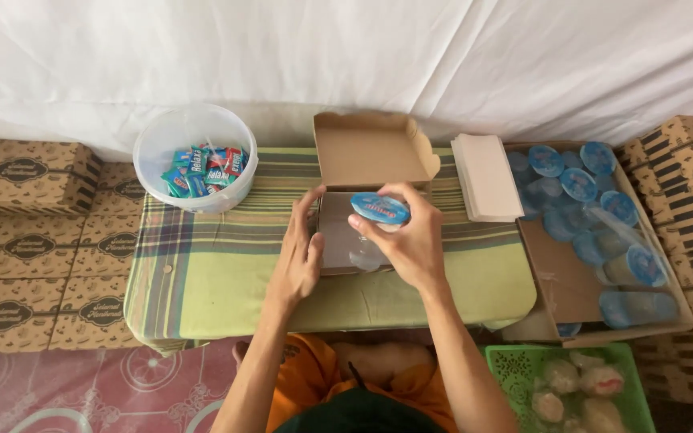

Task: Assembling a cardboard box and filling it with various snack items and a cup of water.

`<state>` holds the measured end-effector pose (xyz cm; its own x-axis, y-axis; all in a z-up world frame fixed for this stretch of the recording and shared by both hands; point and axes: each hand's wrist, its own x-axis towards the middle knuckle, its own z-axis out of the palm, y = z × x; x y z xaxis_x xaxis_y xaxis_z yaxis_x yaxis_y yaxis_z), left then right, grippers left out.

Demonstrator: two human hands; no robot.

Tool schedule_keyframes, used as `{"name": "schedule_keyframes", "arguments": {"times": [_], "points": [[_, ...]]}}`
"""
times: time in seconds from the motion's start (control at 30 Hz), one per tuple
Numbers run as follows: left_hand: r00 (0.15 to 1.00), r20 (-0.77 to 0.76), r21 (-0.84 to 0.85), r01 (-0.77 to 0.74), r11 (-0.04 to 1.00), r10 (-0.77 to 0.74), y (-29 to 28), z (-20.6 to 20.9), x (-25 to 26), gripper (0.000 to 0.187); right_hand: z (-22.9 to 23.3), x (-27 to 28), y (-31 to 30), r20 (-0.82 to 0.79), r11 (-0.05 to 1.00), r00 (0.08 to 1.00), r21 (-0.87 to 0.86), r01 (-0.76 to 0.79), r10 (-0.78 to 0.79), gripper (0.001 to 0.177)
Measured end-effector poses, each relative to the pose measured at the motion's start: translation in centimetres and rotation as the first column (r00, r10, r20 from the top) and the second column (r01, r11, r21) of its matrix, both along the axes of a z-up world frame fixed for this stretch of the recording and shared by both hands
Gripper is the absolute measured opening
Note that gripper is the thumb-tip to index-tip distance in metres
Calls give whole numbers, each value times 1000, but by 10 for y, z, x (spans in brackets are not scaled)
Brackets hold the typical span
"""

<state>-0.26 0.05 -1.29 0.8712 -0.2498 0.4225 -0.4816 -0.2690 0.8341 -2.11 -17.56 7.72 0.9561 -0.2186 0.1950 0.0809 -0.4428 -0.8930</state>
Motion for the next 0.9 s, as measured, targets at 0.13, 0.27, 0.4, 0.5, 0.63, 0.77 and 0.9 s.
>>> {"name": "schedule_keyframes", "arguments": {"times": [0.13, 0.27, 0.4, 0.5, 0.63, 0.77, 0.9], "points": [[994, 108, -21, 15, 1000, -13, 0, 10, 0, 69, 12, -9, 7, -152, 987, 988, -162, -1, -24, 49], [988, 150, 13, 26, 1000, -28, 1, 5, -2, 67, 21, -17, 14, -84, 985, 992, -136, -101, 90, 47], [987, 160, 0, 34, 999, -33, 0, 7, -2, 67, 24, -20, 22, -145, 938, 976, -283, -201, 165, 51], [989, 147, -18, 35, 999, -32, 0, 11, -3, 67, 26, -14, 28, -210, 909, 964, -350, -229, 162, 60], [991, 131, -16, 13, 1000, -11, -2, 17, -3, 66, 15, 1, 35, -292, 870, 951, -435, -231, 107, 59], [999, 34, -21, -16, 1000, 17, -2, 20, -2, 53, 9, 12, 40, -330, 860, 938, -442, -255, 108, 64], [997, -30, 28, -68, 997, 69, -3, 22, -3, 42, -11, 24, 35, -382, 859, 918, -428, -282, 111, 78]]}}
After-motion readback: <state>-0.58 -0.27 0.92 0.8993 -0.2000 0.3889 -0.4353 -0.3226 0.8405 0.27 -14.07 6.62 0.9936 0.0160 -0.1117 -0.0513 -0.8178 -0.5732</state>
